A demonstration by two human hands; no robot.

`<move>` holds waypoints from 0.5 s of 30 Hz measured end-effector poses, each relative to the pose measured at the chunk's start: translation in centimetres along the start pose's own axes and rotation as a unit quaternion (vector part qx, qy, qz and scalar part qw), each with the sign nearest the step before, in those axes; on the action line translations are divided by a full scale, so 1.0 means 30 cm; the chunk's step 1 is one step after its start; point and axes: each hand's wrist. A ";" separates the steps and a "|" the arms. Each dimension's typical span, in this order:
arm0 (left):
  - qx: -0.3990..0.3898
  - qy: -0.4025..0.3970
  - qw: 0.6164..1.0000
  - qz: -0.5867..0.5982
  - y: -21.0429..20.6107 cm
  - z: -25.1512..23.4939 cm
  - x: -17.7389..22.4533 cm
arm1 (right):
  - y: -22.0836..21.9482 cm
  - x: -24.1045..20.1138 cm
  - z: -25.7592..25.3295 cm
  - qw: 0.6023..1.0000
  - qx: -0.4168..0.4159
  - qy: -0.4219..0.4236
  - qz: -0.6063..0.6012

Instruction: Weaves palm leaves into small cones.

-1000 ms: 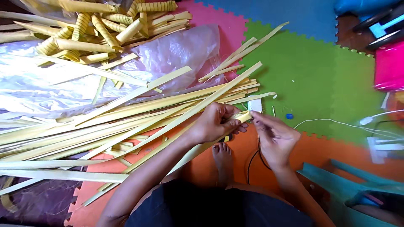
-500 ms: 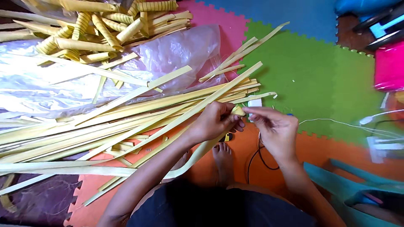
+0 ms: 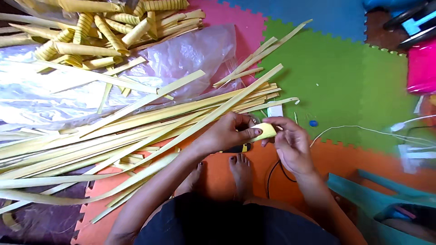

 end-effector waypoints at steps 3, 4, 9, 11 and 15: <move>0.016 -0.039 0.998 -0.040 -0.005 0.011 0.023 | -0.029 -0.026 0.002 0.969 0.062 -0.176 -0.164; 0.015 -0.048 0.998 -0.042 -0.006 0.010 0.028 | -0.037 -0.033 -0.003 0.946 0.076 -0.227 -0.219; 0.089 -0.082 0.981 -0.151 -0.036 -0.012 0.032 | -0.083 -0.033 0.004 0.855 0.071 -0.354 -0.373; 0.104 -0.072 0.981 -0.147 -0.035 -0.014 0.032 | -0.105 -0.039 0.007 0.895 0.090 -0.336 -0.278; 0.109 -0.059 0.979 -0.162 -0.030 -0.005 0.020 | -0.102 -0.007 0.016 0.960 0.114 -0.228 -0.118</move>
Point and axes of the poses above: each hand's wrist, its own z-axis away from the middle knuckle, its own y-axis out of the back of the hand, x = y × z, and after that the axes turned 4 degrees about x, right-handed
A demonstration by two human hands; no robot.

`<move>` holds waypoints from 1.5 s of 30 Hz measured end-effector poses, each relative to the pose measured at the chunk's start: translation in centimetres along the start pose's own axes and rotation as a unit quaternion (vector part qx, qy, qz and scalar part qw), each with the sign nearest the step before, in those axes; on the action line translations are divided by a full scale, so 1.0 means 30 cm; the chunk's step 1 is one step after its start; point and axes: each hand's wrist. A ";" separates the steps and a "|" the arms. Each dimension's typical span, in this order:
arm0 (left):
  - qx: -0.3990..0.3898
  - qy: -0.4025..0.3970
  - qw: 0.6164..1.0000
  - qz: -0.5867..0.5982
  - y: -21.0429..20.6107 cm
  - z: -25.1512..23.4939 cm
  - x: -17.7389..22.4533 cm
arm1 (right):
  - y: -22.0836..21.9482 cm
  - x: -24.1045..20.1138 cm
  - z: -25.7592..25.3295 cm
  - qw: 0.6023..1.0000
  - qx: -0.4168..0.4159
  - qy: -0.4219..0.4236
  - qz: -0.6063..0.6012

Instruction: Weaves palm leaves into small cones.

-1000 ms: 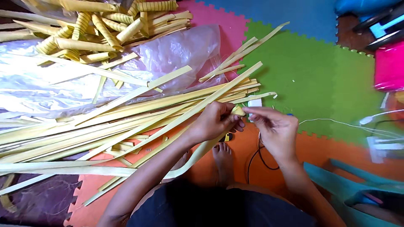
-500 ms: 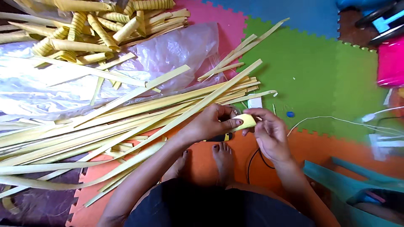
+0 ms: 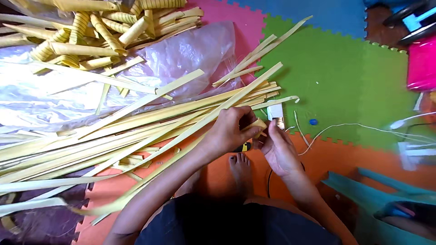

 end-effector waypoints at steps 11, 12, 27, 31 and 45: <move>-0.001 0.010 1.000 0.015 0.015 -0.015 -0.023 | 0.007 -0.029 0.001 0.955 -0.063 -0.208 -0.200; 0.001 0.018 1.000 0.012 0.014 -0.021 -0.026 | -0.001 -0.025 0.002 0.969 -0.045 -0.187 -0.155; -0.004 -0.009 0.999 -0.052 0.014 -0.031 -0.038 | 0.007 0.012 -0.004 0.986 -0.047 -0.120 -0.110; -0.070 -0.003 0.998 0.010 0.024 -0.033 -0.063 | 0.004 0.015 -0.001 0.990 0.000 -0.102 -0.096; -0.088 0.030 0.995 0.032 0.025 -0.026 -0.081 | 0.033 0.036 0.006 0.952 -0.065 -0.204 -0.217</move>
Point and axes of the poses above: each hand's wrist, its own z-axis away from the middle knuckle, its own y-axis out of the back of the hand, x = y × z, and after that the axes turned 4 degrees about x, right-handed
